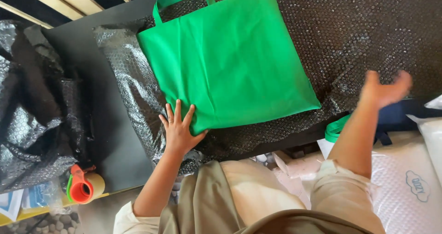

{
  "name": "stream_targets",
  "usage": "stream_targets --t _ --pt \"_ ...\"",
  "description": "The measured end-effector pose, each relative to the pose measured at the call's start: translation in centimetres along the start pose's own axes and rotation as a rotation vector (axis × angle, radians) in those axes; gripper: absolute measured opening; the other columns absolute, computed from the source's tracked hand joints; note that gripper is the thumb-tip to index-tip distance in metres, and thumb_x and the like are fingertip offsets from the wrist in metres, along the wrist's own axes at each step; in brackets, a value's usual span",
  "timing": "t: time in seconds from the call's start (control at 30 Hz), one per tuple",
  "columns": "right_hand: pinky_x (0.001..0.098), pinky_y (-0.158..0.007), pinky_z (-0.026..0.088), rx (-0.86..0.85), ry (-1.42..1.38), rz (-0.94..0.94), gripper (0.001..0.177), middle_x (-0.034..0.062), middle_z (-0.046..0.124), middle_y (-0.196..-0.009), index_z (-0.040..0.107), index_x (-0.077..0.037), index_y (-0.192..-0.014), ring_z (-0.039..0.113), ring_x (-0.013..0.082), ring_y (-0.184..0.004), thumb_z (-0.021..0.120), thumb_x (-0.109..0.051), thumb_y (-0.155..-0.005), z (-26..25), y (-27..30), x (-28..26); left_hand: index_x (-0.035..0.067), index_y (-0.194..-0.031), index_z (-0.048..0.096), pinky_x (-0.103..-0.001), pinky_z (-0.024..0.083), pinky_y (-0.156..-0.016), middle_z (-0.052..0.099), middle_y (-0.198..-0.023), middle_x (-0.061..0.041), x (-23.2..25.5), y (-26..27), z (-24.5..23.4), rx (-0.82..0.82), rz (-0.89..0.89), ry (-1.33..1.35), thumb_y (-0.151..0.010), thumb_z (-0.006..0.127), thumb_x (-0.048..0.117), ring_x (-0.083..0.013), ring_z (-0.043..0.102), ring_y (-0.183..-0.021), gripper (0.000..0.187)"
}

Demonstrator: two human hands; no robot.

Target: Wrapping a pillow inside a green bag with black bubble wrap and sealing it with adhesive tape using a dispenser.

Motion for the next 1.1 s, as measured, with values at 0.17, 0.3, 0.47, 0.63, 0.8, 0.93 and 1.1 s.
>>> stream_targets --t 0.17,0.3,0.47,0.63,0.8,0.93,1.1 --pt "0.0494 -0.106 0.055 0.061 0.356 0.685 0.137 0.015 0.044 -0.144 0.021 -0.027 -0.151 0.061 0.0432 -0.127 0.121 -0.06 -0.064 0.3 -0.4 13.1 0.029 -0.161 0.035 -0.084 0.009 -0.109 0.009 -0.172 -0.014 0.3 -0.2 0.0 -0.068 0.009 0.012 -0.072 0.076 0.072 -0.0534 0.002 -0.154 0.108" --pt "0.0315 -0.099 0.065 0.008 -0.101 0.693 0.101 0.0134 0.067 -0.134 0.042 -0.014 -0.134 0.079 0.0201 -0.114 0.11 -0.021 -0.06 2.3 -0.3 15.6 0.029 -0.161 0.034 -0.086 0.01 -0.106 0.009 -0.172 -0.014 0.3 0.0 0.4 -0.093 0.005 0.019 -0.071 0.076 0.072 -0.0547 0.002 -0.153 0.108" --pt "0.0439 -0.07 0.07 -0.123 -0.331 0.906 0.064 -0.001 0.076 -0.13 0.051 -0.021 -0.135 0.079 0.0148 -0.097 0.074 -0.011 -0.077 0.7 -1.1 15.1 0.03 -0.161 0.032 -0.086 0.011 -0.106 0.008 -0.172 -0.013 0.1 -0.2 0.3 -0.119 0.002 0.01 -0.07 0.077 0.072 -0.0541 0.001 -0.154 0.11" --pt "0.0551 -0.075 0.052 -0.182 0.486 0.088 0.026 0.0283 0.075 -0.101 0.077 0.006 -0.104 0.069 0.0507 -0.093 0.059 -0.013 -0.1 -2.5 -5.6 15.0 0.029 -0.162 0.031 -0.087 0.011 -0.105 0.008 -0.172 -0.014 0.0 -0.3 0.4 -0.128 0.013 0.018 -0.072 0.077 0.07 -0.0549 0.001 -0.153 0.109" --pt "0.04 -0.091 0.038 -0.177 -0.5 0.286 0.027 0.0054 0.055 -0.097 0.049 -0.004 -0.105 0.051 0.0181 -0.096 0.071 -0.006 -0.091 -3.5 -4.5 7.2 0.029 -0.161 0.032 -0.087 0.011 -0.105 0.009 -0.172 -0.014 0.1 -0.4 0.1 -0.139 0.014 0.037 -0.072 0.077 0.071 -0.0554 0.004 -0.153 0.108" --pt "0.0318 -0.062 0.02 -0.536 -1.113 0.558 0.041 -0.0078 0.039 -0.074 0.041 -0.027 -0.078 0.039 0.0104 -0.071 0.074 -0.005 -0.09 -2.4 2.2 -4.5 0.033 -0.159 0.036 -0.086 0.007 -0.106 0.011 -0.172 -0.01 -0.7 -0.8 -0.2 -0.211 -0.032 0.175 -0.077 0.065 0.075 -0.0515 0.002 -0.154 0.096" --pt "0.0324 -0.094 0.05 -0.97 -0.65 -0.046 0.04 0.0128 0.064 -0.088 0.073 0.0 -0.101 0.068 0.0241 -0.093 0.079 0.008 -0.062 -0.4 17.2 -14.8 0.031 -0.16 0.037 -0.078 0.0 -0.114 0.025 -0.169 -0.014 -1.8 -1.7 -3.1 -0.335 -0.111 0.481 -0.092 0.05 0.072 -0.0526 0.007 -0.152 0.08"
Point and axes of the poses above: each hand's wrist, its own y-axis away from the middle knuckle, its own z-axis out of the palm, x = y × z, the point moved 7 cm from there along -y, towards the middle knuckle
